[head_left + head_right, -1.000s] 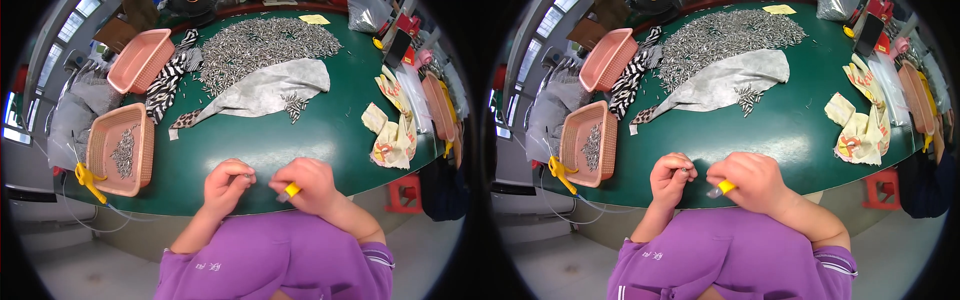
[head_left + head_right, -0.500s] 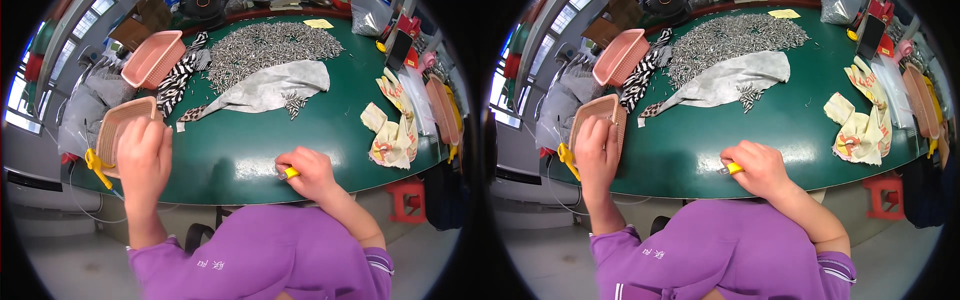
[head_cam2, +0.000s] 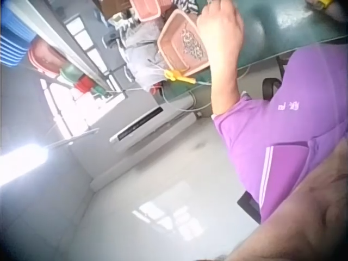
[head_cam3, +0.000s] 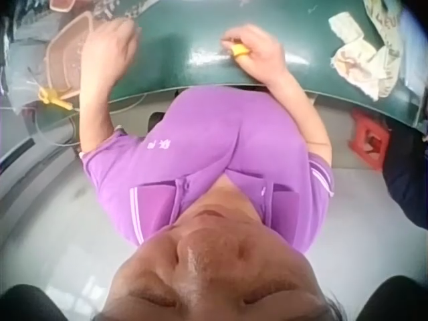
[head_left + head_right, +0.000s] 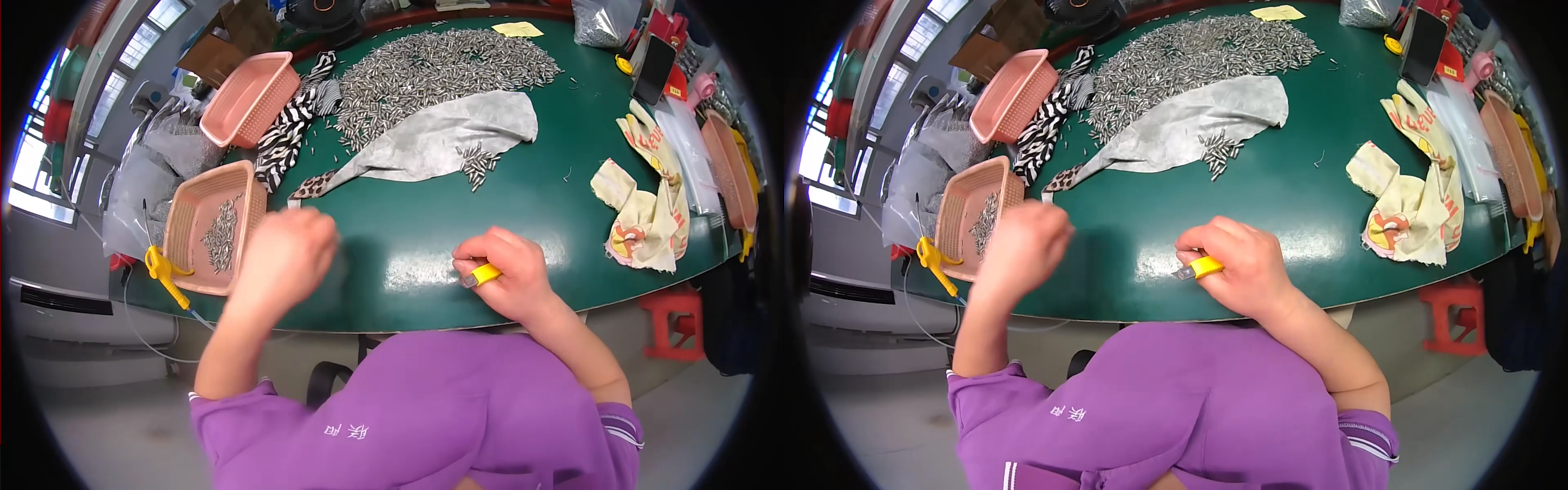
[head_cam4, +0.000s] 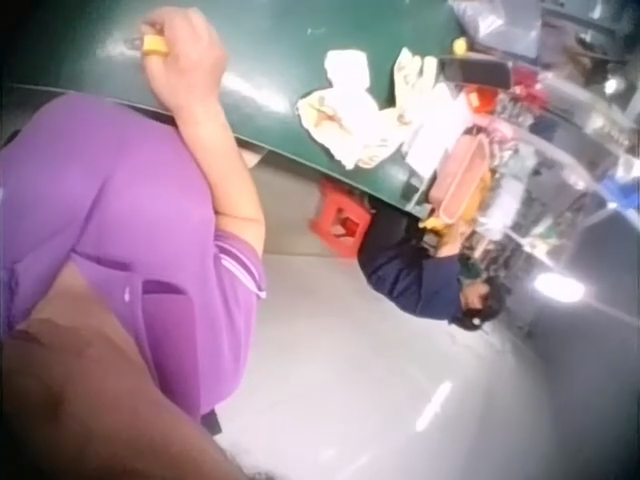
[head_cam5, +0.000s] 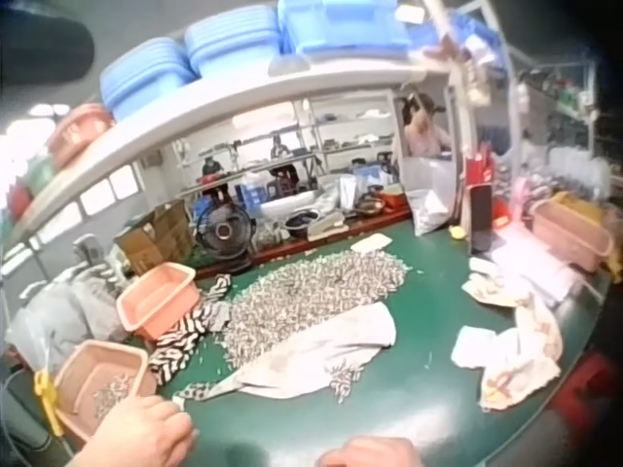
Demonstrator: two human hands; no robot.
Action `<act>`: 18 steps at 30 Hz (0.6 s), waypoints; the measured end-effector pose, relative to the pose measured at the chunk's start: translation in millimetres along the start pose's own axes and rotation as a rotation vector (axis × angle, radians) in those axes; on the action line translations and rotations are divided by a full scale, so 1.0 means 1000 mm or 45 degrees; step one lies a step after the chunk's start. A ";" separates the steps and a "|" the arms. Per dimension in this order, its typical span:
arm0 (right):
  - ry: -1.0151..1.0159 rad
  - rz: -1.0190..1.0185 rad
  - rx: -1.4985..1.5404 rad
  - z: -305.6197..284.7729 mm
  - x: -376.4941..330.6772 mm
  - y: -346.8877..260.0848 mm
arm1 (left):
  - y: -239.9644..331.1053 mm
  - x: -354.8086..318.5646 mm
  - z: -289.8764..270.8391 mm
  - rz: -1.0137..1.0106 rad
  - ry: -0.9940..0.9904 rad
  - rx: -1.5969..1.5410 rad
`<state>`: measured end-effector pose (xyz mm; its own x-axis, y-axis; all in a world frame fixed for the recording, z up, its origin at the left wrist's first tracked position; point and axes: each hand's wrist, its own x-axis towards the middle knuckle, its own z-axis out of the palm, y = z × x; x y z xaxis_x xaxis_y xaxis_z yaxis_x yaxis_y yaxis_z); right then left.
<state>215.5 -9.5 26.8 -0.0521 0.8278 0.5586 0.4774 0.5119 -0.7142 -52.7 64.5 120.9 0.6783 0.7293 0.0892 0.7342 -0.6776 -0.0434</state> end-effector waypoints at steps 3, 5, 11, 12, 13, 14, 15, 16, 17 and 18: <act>-0.018 -0.059 0.033 0.002 0.005 -0.003 | -0.007 -0.027 0.040 -0.007 -0.400 0.071; -0.042 -0.071 0.023 0.002 0.003 0.000 | -0.011 -0.019 0.006 -0.158 -0.301 0.085; 0.031 -0.052 0.066 -0.002 -0.001 0.004 | -0.079 -0.028 -0.047 -0.755 0.195 0.258; 0.027 -0.062 0.087 -0.001 0.000 0.002 | -0.101 -0.041 -0.043 -0.849 0.167 0.295; 0.024 -0.061 0.098 0.000 -0.001 0.001 | -0.120 -0.051 -0.040 -1.003 0.023 0.235; 0.033 -0.062 0.100 0.000 -0.001 -0.001 | -0.138 -0.071 -0.030 -0.967 0.125 0.239; -0.008 -0.097 0.071 -0.001 -0.001 -0.003 | -0.146 -0.086 -0.021 -0.920 0.230 0.238; -0.048 -0.123 0.030 -0.001 -0.001 -0.002 | -0.144 -0.082 -0.019 -0.961 0.237 0.232; -0.064 -0.185 -0.026 0.000 -0.001 -0.001 | -0.143 -0.073 -0.020 -0.881 0.276 0.159; -0.052 -0.175 -0.050 0.001 -0.002 0.000 | -0.136 -0.060 -0.022 -0.799 0.315 0.081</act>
<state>215.1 -11.0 24.9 -0.1543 0.7597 0.6317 0.4971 0.6122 -0.6149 -193.8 110.5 143.1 0.1017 0.9344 0.3413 0.9922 -0.1202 0.0335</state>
